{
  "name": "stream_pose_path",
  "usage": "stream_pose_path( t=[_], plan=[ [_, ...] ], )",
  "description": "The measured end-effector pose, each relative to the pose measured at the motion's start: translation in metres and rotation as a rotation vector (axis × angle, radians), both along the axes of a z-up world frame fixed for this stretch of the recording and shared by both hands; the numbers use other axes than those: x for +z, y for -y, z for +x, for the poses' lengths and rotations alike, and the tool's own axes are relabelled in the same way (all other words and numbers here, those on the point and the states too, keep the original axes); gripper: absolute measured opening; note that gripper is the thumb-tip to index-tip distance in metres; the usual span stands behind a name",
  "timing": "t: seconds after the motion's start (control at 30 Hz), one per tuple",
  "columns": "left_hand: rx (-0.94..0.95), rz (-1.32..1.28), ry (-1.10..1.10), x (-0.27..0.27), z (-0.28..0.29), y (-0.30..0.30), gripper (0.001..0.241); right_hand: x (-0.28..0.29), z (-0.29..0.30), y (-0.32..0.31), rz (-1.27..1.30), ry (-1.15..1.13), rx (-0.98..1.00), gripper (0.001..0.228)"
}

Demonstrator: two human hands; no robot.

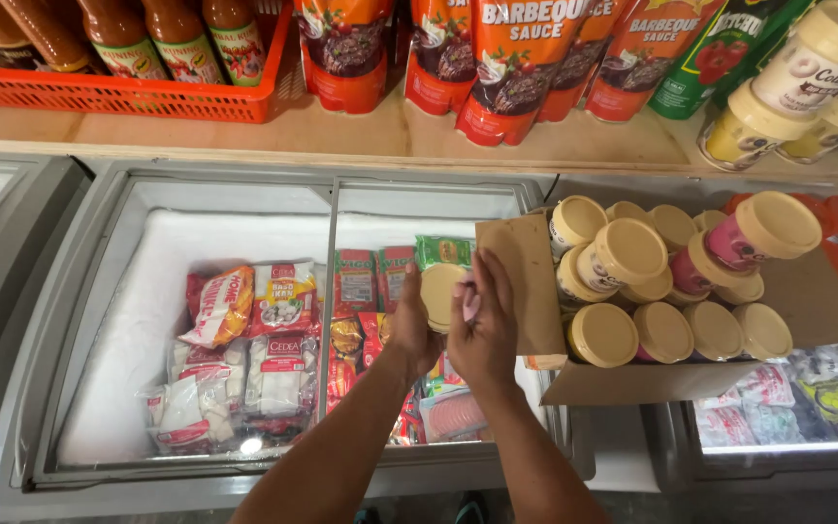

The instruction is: Wiping down tubs of dip glaze and placing them onto a grocery shelf.

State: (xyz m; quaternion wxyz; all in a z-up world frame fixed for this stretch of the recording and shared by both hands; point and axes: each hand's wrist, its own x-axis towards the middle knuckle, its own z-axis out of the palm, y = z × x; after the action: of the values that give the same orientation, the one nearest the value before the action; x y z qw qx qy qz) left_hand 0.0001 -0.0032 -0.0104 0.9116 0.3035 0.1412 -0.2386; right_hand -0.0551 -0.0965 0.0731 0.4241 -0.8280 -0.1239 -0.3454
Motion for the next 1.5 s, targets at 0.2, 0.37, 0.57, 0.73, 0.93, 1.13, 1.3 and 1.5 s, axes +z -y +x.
stream_pose_path(
  t=[0.2, 0.37, 0.57, 0.73, 0.93, 1.13, 1.3, 1.5],
  plan=[
    [0.103, 0.427, 0.161, 0.006, -0.002, 0.018, 0.061, 0.005, 0.021, 0.014, -0.092, -0.323, -0.232, 0.032],
    [0.211, 0.565, 0.327, 0.025, -0.017, 0.015, 0.057, -0.052, 0.068, 0.063, 0.599, -0.354, -0.217, 0.045],
    [0.103, 0.269, 0.035, 0.045, -0.018, 0.011, 0.065, -0.056, 0.068, 0.065, 0.728, -0.429, -0.096, 0.036],
    [0.018, 0.329, -0.075, 0.025, -0.008, 0.013, 0.077, 0.002, 0.031, 0.035, 0.337, -0.448, 0.156, 0.033],
    [-0.179, 1.096, 0.292, -0.025, 0.019, 0.018, 0.075, 0.028, 0.003, 0.014, -0.318, 0.022, 0.419, 0.015],
    [-0.177, 0.537, -0.047, 0.041, -0.005, -0.003, 0.074, 0.018, 0.033, 0.054, -0.222, -0.108, 0.29, 0.021],
    [-0.38, 0.154, 0.052, 0.049, -0.007, -0.015, 0.064, -0.038, 0.069, 0.093, 0.694, -0.756, -0.041, 0.056],
    [-0.425, 0.016, 0.194, 0.082, -0.012, -0.026, 0.049, -0.002, 0.048, 0.071, 1.133, -1.067, 0.365, 0.08]
  ],
)
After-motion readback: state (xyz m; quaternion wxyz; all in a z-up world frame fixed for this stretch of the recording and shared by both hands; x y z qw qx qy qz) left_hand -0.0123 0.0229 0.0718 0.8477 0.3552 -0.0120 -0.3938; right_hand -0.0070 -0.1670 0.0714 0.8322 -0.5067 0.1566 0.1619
